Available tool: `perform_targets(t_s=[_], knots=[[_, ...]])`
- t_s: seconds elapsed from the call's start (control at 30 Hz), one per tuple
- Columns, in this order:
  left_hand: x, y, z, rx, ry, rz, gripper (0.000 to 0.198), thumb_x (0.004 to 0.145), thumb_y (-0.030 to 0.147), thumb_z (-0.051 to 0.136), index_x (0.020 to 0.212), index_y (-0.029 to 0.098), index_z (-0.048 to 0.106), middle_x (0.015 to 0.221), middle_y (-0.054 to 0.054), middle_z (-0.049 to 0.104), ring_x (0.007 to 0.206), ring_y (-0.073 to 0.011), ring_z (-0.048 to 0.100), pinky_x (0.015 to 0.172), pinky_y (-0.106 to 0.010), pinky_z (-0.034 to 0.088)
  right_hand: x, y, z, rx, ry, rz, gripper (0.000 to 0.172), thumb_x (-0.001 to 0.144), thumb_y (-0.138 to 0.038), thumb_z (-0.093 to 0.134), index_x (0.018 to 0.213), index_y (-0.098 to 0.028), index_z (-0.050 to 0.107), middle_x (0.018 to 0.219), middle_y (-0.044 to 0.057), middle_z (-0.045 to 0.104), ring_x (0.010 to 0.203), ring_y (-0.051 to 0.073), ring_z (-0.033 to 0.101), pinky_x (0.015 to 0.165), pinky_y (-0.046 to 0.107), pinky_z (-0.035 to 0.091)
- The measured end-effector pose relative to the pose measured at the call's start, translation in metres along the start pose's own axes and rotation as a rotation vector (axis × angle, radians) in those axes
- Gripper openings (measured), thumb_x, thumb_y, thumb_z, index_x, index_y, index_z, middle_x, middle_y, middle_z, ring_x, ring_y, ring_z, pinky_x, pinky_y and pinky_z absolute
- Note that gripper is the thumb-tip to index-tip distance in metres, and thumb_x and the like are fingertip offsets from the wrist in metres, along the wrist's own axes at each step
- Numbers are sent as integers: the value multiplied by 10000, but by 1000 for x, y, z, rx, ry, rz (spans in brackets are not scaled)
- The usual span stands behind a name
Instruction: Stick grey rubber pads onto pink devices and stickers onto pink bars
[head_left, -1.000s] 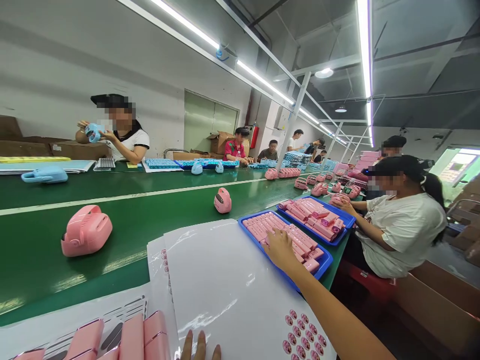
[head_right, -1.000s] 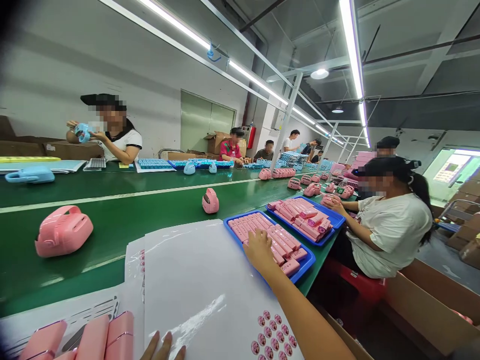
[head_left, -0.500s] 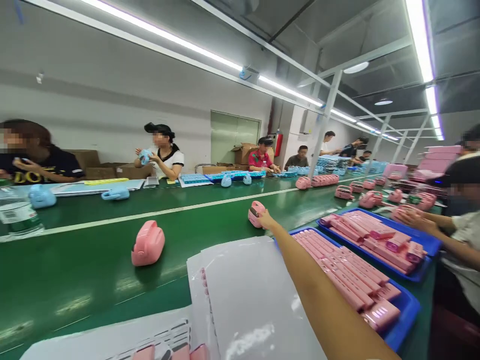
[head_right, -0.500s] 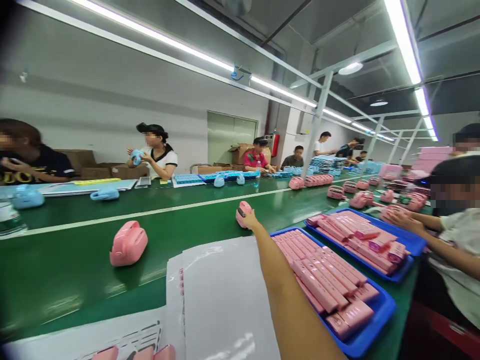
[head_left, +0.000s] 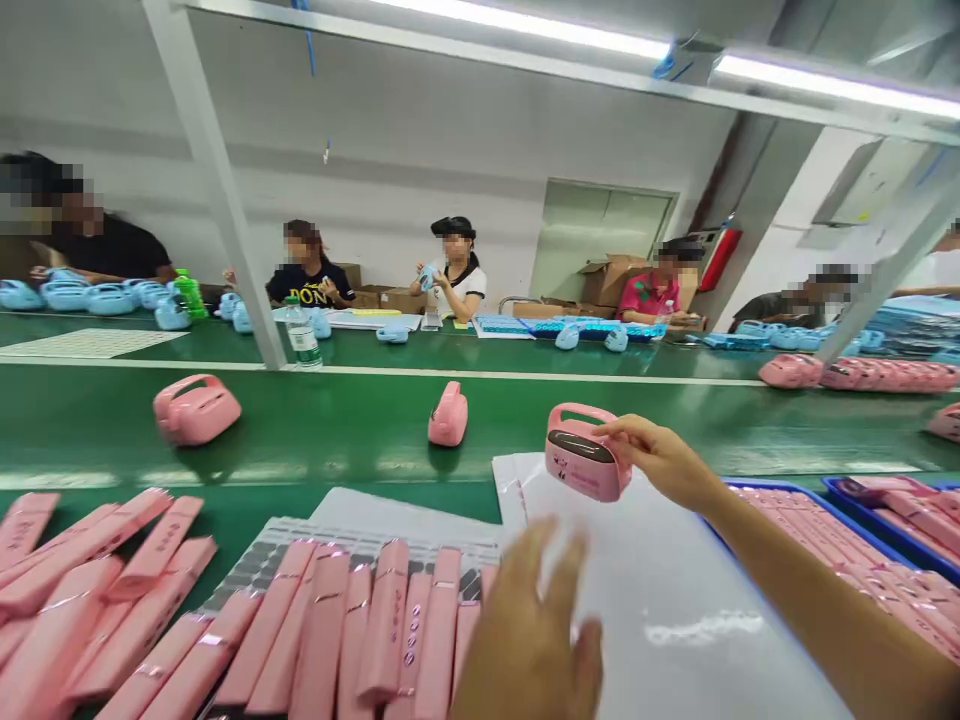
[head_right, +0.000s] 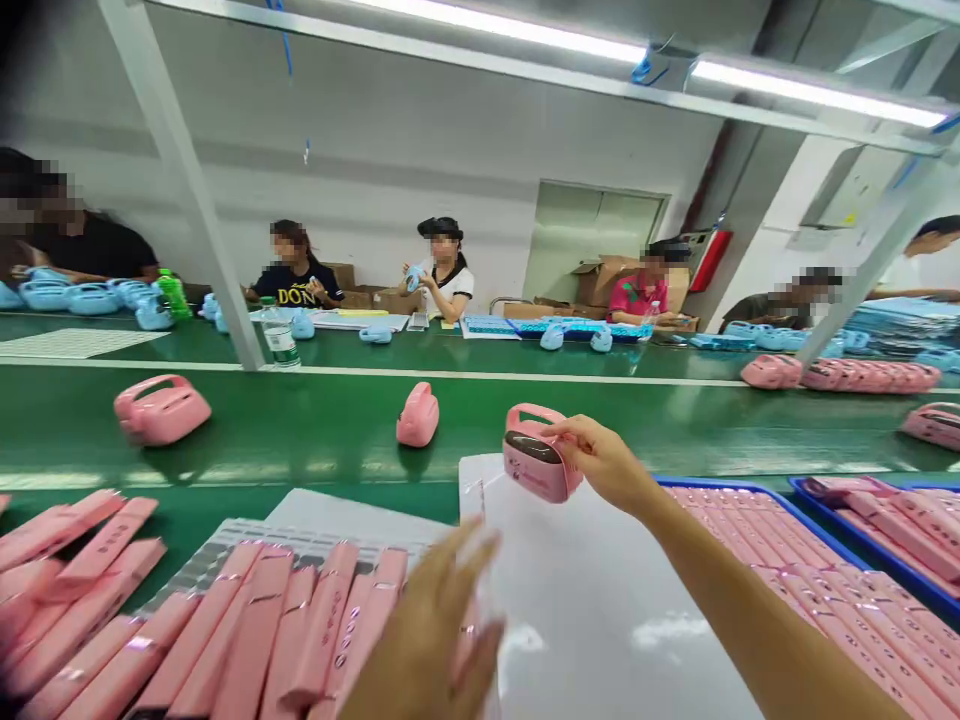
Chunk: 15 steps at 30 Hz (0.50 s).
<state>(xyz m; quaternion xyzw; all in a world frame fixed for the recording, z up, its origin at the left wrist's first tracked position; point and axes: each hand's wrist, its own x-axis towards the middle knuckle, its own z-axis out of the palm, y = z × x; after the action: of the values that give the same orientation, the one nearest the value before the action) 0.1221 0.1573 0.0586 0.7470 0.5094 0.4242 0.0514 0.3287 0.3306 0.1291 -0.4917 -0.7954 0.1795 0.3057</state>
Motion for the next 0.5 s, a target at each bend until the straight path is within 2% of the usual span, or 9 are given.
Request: perform_targets(t_s=[0.03, 0.07, 0.1, 0.17, 0.23, 0.3, 0.33, 0.4, 0.5], knots=[[9, 2, -14, -3, 119, 7, 532, 930, 245, 402, 1449, 269, 293, 1516, -81, 344, 1395, -238, 296, 1083, -482, 383, -16, -22, -1, 49, -53, -63, 286, 941, -381, 454, 1013, -210, 672, 957, 51, 618, 832, 181, 598, 731, 309, 503], [17, 3, -31, 19, 161, -28, 558, 939, 284, 424, 1464, 258, 239, 1548, -92, 266, 1426, -248, 208, 1104, -510, 333, -32, -45, -1, 92, -101, -117, 293, 930, -414, 457, 985, -233, 681, 898, 33, 600, 796, 175, 585, 693, 293, 493], [24, 4, -48, 27, 151, -44, 590, 933, 362, 458, 1463, 231, 232, 1537, -112, 279, 1424, -267, 196, 1104, -522, 313, -48, -68, -1, 140, -157, -176, 283, 935, -412, 452, 975, -254, 683, 862, 19, 584, 755, 164, 569, 658, 280, 480], [30, 6, -84, -31, 3, -105, 583, 911, 455, 491, 1414, 215, 322, 1399, -107, 475, 1294, -263, 406, 1025, -462, 389, -75, -111, 2, 220, -272, -319, 209, 956, -318, 474, 951, -288, 680, 797, -6, 554, 714, 141, 532, 638, 252, 451], [28, 10, -117, -72, -213, -177, 386, 879, 508, 524, 1175, 261, 542, 1094, -17, 643, 987, -215, 574, 796, -356, 457, -96, -146, 9, 298, -363, -371, 201, 977, -276, 462, 953, -310, 658, 820, -15, 572, 748, 133, 544, 653, 236, 449], [19, 12, -144, -36, -344, -235, 239, 878, 480, 527, 822, 251, 570, 800, 46, 616, 713, -168, 531, 592, -301, 356, -109, -170, 20, 345, -414, -401, 204, 988, -255, 453, 1010, -342, 636, 899, -19, 597, 834, 135, 566, 708, 235, 461], [13, 10, -154, 2, -354, -260, 268, 888, 438, 513, 717, 231, 514, 717, 51, 574, 648, -160, 482, 556, -302, 297, -113, -178, 28, 351, -409, -407, 215, 991, -249, 451, 1073, -365, 612, 928, -21, 598, 849, 135, 569, 714, 236, 463], [-4, -1, -171, 58, -274, -346, 295, 900, 367, 466, 649, 214, 443, 648, 42, 523, 611, -159, 430, 559, -311, 253, -116, -188, 47, 348, -311, -410, 279, 988, -240, 450, 1212, -390, 523, 968, -16, 574, 828, 135, 559, 704, 247, 460], [-44, -40, -195, -17, -9, -586, 359, 917, 472, 396, 680, 216, 479, 620, 32, 489, 612, -163, 434, 578, -308, 299, -120, -196, 82, 417, 22, -360, 236, 971, -233, 447, 1193, -312, 467, 943, -2, 529, 788, 145, 529, 694, 276, 457]])
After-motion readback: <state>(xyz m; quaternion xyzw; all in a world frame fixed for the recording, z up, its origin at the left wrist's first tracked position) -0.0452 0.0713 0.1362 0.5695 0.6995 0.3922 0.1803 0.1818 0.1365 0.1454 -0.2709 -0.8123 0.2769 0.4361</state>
